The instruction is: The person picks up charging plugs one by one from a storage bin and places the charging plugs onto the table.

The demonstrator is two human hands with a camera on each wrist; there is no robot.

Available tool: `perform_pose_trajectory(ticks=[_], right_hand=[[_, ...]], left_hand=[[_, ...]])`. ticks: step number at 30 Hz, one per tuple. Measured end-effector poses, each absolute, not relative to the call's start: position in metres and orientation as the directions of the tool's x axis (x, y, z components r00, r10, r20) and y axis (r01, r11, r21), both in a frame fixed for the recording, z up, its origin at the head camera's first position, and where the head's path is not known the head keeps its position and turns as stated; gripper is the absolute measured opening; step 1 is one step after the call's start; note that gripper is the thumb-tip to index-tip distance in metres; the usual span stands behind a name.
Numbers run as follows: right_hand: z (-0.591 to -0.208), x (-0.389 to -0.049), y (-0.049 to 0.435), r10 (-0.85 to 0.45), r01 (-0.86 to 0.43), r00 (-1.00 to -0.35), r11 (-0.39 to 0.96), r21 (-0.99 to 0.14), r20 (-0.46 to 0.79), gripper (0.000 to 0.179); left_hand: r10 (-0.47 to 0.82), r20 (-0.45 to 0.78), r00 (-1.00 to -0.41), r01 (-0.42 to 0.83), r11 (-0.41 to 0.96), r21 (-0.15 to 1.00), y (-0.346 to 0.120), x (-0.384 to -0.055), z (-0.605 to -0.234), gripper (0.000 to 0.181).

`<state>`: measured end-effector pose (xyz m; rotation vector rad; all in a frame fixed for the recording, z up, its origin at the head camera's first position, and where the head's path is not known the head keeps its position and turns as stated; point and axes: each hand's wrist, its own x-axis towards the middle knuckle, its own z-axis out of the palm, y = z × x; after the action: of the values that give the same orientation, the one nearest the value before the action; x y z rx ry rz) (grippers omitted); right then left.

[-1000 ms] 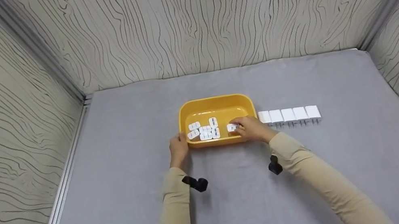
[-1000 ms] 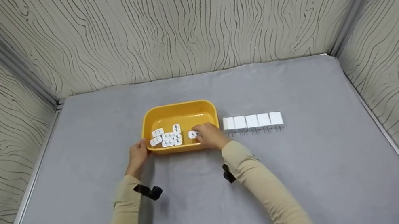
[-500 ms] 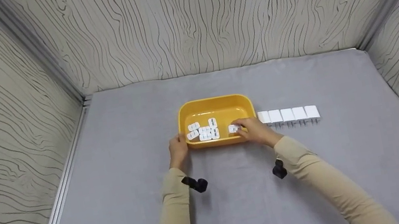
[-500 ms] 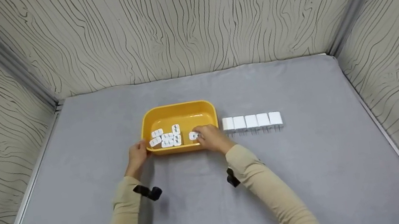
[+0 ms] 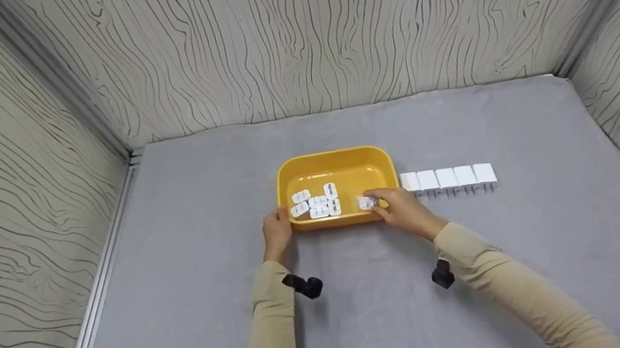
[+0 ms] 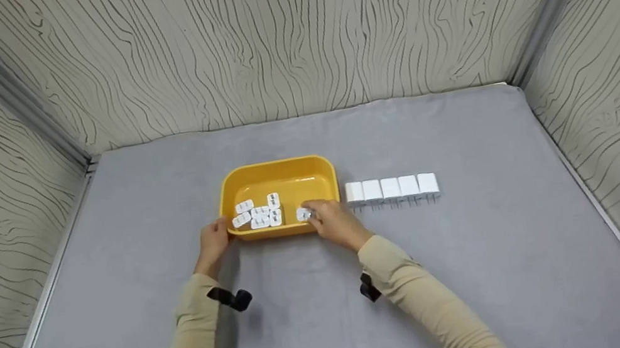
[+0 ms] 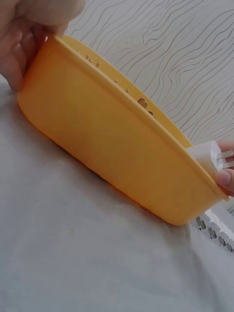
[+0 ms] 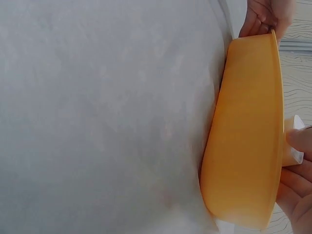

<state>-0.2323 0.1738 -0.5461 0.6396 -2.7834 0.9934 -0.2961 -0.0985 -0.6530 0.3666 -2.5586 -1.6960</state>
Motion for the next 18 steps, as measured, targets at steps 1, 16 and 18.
perform_pose_trajectory(ticks=[1,16,18], right_hand=[[-0.546,-0.231,0.174,-0.352,-0.434,-0.900,0.692,-0.577,0.256,0.032],[-0.552,-0.217,0.179,-0.365,-0.555,-0.830,0.620,-0.555,0.421,0.037],[-0.553,-0.216,0.181,-0.359,-0.565,-0.822,0.611,-0.554,0.443,0.037]], left_hand=[[-0.215,-0.106,-0.971,-0.180,0.361,0.915,-0.096,-0.285,-0.632,0.040],[-0.214,-0.112,-0.970,-0.183,0.347,0.920,-0.093,-0.275,-0.612,0.040],[-0.205,-0.100,-0.974,-0.168,0.348,0.922,-0.096,-0.281,-0.626,0.042]])
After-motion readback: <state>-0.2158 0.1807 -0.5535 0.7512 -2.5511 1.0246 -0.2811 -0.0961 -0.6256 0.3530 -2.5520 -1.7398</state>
